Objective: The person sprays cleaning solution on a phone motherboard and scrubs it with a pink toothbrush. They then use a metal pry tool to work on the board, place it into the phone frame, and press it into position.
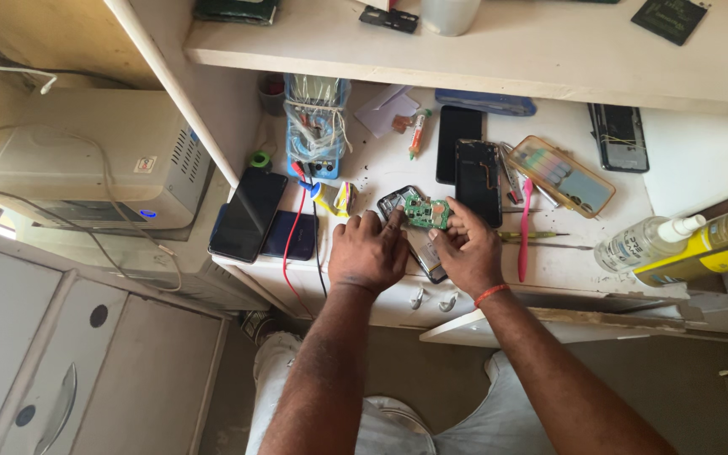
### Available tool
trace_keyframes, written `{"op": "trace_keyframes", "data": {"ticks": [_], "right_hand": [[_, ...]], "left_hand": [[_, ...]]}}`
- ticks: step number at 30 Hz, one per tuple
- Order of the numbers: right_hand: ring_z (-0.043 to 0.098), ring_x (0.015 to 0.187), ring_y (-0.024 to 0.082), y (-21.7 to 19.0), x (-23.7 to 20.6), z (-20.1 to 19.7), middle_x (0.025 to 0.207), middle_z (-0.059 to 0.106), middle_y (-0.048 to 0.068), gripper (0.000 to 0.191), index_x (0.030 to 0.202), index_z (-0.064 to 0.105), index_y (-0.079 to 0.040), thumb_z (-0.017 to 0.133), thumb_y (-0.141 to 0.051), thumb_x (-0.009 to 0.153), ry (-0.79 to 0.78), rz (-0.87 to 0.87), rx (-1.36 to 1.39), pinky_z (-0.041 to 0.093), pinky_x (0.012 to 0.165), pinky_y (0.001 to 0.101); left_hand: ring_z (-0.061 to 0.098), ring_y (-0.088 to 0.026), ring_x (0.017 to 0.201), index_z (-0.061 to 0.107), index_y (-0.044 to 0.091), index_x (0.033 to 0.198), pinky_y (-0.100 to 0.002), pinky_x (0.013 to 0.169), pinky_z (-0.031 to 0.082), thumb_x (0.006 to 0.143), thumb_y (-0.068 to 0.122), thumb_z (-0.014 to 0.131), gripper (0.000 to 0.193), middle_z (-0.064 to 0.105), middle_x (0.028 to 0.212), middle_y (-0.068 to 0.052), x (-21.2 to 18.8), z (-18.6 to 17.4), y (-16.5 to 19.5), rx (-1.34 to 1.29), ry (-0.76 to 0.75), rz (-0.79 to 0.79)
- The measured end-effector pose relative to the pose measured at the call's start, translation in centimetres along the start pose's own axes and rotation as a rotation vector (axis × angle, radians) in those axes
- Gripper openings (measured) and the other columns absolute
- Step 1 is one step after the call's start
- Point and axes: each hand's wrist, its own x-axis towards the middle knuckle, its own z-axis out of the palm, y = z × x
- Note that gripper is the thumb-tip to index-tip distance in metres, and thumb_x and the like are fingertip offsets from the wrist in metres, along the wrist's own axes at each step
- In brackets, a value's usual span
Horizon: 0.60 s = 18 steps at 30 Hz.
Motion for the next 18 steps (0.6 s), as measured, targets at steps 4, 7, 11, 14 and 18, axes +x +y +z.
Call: {"op": "trace_keyframes", "data": {"ticks": [4, 7, 11, 14, 18], "right_hand": [[0.068, 0.076, 0.007, 0.05, -0.02, 0.02, 0.1, 0.074, 0.008, 0.057, 0.139, 0.061, -0.004, 0.08, -0.006, 0.086, 0.002, -0.001, 0.011, 0.059, 0.069, 0.0227], [0.067, 0.076, 0.007, 0.18, -0.06, 0.04, 0.099, 0.074, 0.008, 0.057, 0.139, 0.061, -0.004, 0.08, -0.006, 0.085, 0.006, -0.009, 0.01, 0.059, 0.069, 0.0229], [0.066, 0.076, 0.007, 0.33, -0.07, 0.15, 0.099, 0.073, 0.008, 0.057, 0.139, 0.061, -0.003, 0.08, -0.006, 0.086, 0.01, -0.026, 0.017, 0.058, 0.069, 0.0226], [0.066, 0.076, 0.007, 0.4, -0.09, 0.13, 0.1, 0.072, 0.008, 0.057, 0.139, 0.061, -0.003, 0.08, -0.006, 0.085, 0.007, -0.031, 0.015, 0.058, 0.068, 0.0224], [0.066, 0.075, 0.006, 0.39, -0.11, 0.12, 0.1, 0.073, 0.008, 0.056, 0.139, 0.061, -0.003, 0.08, -0.005, 0.086, 0.003, -0.012, 0.015, 0.058, 0.068, 0.0222]], "left_hand": [[0.061, -0.033, 0.088, 0.068, 0.019, 0.134, -0.048, 0.077, 0.045, 0.091, 0.036, 0.062, 0.047, 0.062, 0.093, -0.01, 0.0, 0.07, 0.0, 0.004, 0.002, -0.001], [0.061, -0.032, 0.087, 0.068, 0.019, 0.133, -0.048, 0.077, 0.045, 0.091, 0.037, 0.062, 0.047, 0.062, 0.093, -0.01, -0.05, 0.09, 0.04, 0.005, 0.012, 0.003], [0.061, -0.032, 0.087, 0.068, 0.018, 0.133, -0.048, 0.076, 0.045, 0.09, 0.037, 0.063, 0.047, 0.062, 0.093, -0.01, 0.0, 0.09, -0.05, 0.015, 0.008, 0.006], [0.061, -0.032, 0.087, 0.068, 0.018, 0.134, -0.048, 0.076, 0.045, 0.09, 0.037, 0.063, 0.048, 0.062, 0.093, -0.009, -0.03, 0.17, -0.05, 0.011, 0.006, 0.005], [0.061, -0.031, 0.087, 0.068, 0.019, 0.133, -0.048, 0.076, 0.045, 0.09, 0.038, 0.063, 0.047, 0.062, 0.093, -0.009, -0.06, 0.31, -0.08, 0.012, 0.011, 0.003]]}}
